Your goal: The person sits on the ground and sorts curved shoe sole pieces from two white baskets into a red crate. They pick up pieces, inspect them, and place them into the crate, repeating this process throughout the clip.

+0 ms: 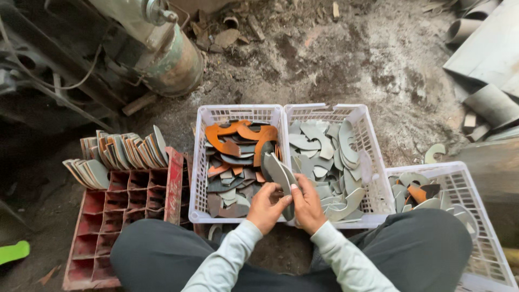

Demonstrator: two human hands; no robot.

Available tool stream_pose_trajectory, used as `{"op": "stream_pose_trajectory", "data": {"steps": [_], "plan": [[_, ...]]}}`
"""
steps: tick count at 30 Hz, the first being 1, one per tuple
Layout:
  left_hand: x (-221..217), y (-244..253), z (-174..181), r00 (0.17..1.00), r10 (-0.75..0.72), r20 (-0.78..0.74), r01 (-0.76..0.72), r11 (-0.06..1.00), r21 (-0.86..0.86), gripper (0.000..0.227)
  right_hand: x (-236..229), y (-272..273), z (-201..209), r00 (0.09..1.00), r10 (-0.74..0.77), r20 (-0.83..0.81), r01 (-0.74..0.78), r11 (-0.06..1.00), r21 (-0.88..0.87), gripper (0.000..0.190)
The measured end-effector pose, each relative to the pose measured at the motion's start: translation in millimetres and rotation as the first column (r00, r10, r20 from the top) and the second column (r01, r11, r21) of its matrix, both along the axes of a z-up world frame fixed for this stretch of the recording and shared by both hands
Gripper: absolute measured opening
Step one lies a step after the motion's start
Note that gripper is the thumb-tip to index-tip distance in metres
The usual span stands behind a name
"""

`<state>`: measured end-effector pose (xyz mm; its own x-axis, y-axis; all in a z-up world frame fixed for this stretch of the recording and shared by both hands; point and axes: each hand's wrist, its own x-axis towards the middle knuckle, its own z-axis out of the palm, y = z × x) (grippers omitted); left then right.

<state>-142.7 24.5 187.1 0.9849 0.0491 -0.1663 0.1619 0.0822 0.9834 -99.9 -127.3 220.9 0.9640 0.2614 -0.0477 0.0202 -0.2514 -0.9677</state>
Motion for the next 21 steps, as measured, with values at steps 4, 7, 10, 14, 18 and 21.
{"op": "stream_pose_trajectory", "data": {"steps": [4,7,10,14,18,21], "plan": [[-8.1,-0.2,9.7,0.990,0.016,0.143,-0.063,0.940,0.336,0.032,-11.7,6.4,-9.6,0.987,0.060,-0.149,-0.040,0.990,0.134,0.030],[-13.5,6.1,4.8,0.959,-0.126,0.255,-0.041,0.824,0.564,0.038,-13.9,7.3,-0.1,0.996,0.060,-0.062,-0.060,0.998,-0.007,0.028],[0.5,22.6,-10.0,0.999,-0.021,-0.024,0.030,0.837,0.546,0.032,-15.2,10.4,7.7,0.998,0.049,0.047,-0.045,0.995,-0.093,0.028],[16.5,42.6,-18.4,0.849,0.171,-0.500,-0.360,0.879,-0.311,0.037,-24.3,21.8,13.5,0.992,0.120,0.025,-0.107,0.947,-0.305,0.032],[20.2,51.3,-20.2,0.916,0.210,-0.340,-0.351,0.831,-0.432,0.034,-33.6,29.0,18.9,0.961,0.272,-0.045,-0.276,0.949,-0.150,0.042],[17.1,64.2,-11.4,0.910,0.155,-0.384,-0.350,0.783,-0.515,0.034,-32.4,25.2,15.1,0.949,0.308,-0.059,-0.311,0.950,-0.035,0.042]]}}
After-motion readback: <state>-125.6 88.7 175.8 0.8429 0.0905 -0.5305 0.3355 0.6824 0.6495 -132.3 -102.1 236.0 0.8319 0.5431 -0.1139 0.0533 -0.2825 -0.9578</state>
